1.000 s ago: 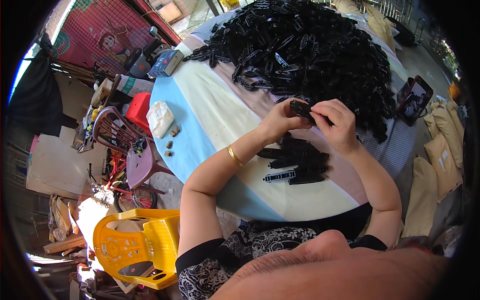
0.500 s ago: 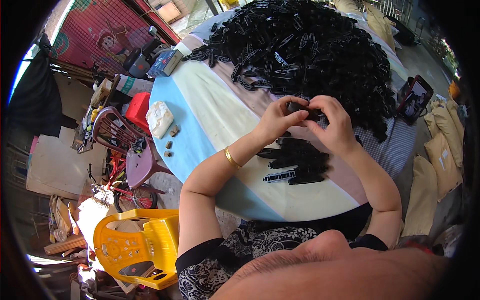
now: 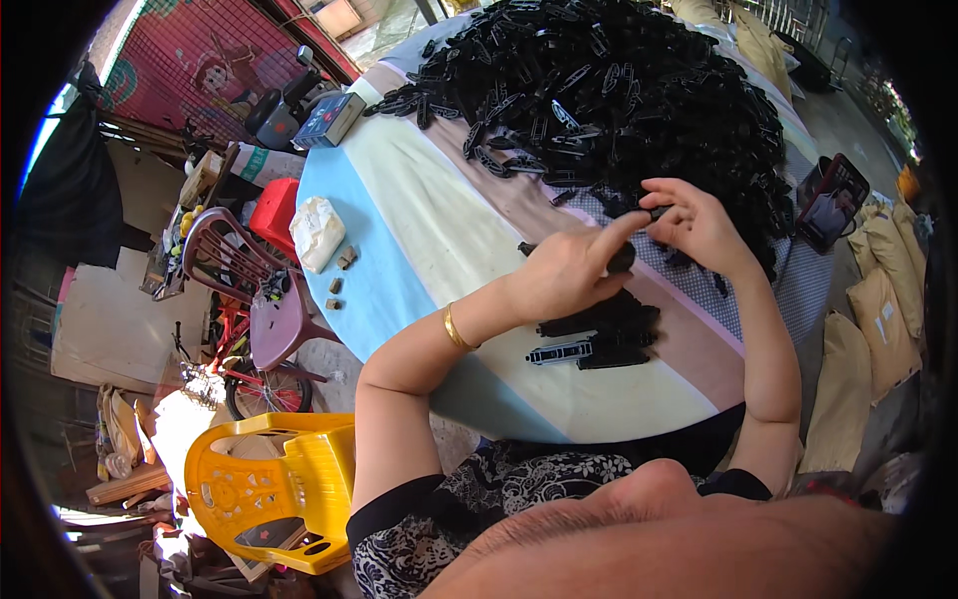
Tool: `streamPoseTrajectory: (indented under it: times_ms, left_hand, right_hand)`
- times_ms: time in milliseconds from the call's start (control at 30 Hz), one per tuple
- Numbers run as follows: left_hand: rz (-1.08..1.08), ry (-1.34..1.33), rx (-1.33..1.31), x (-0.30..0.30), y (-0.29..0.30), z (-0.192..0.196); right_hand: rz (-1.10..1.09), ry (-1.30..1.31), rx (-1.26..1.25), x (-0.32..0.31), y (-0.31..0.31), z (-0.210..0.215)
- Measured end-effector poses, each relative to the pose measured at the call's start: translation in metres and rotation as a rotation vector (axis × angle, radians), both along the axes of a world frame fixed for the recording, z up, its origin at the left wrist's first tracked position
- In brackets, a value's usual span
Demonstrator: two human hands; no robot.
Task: Assembling black plastic hair clips or similar small hardware components by hand.
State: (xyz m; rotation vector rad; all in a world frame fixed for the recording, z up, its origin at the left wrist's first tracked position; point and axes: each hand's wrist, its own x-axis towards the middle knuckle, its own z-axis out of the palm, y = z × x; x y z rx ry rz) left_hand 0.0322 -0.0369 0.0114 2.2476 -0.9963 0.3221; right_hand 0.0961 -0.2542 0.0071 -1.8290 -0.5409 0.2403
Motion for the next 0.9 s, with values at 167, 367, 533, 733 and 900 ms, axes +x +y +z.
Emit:
streamPoseTrajectory:
  times_ms: [167,367,533,733,900]
  left_hand:
    - [-0.377,0.054,0.195,-0.007,-0.005,0.016]
    - [0.312,-0.182,0.028,0.067,0.025,-0.036]
    - [0.376,-0.289,0.160,0.101,0.049,-0.071]
    - [0.405,-0.178,0.172,0.090,0.039,-0.062]
    - [0.305,0.201,-0.393,0.070,0.024,-0.050]
  right_hand:
    - [-0.255,-0.863,-0.410,0.009,0.000,-0.025]
    - [-0.271,-0.938,-0.754,0.000,0.021,-0.047]
    - [-0.274,-0.962,-0.534,-0.002,0.022,-0.043]
    - [-0.278,-0.824,-0.266,-0.005,0.025,-0.032]
    - [-0.241,-0.506,-0.007,-0.009,0.033,-0.029]
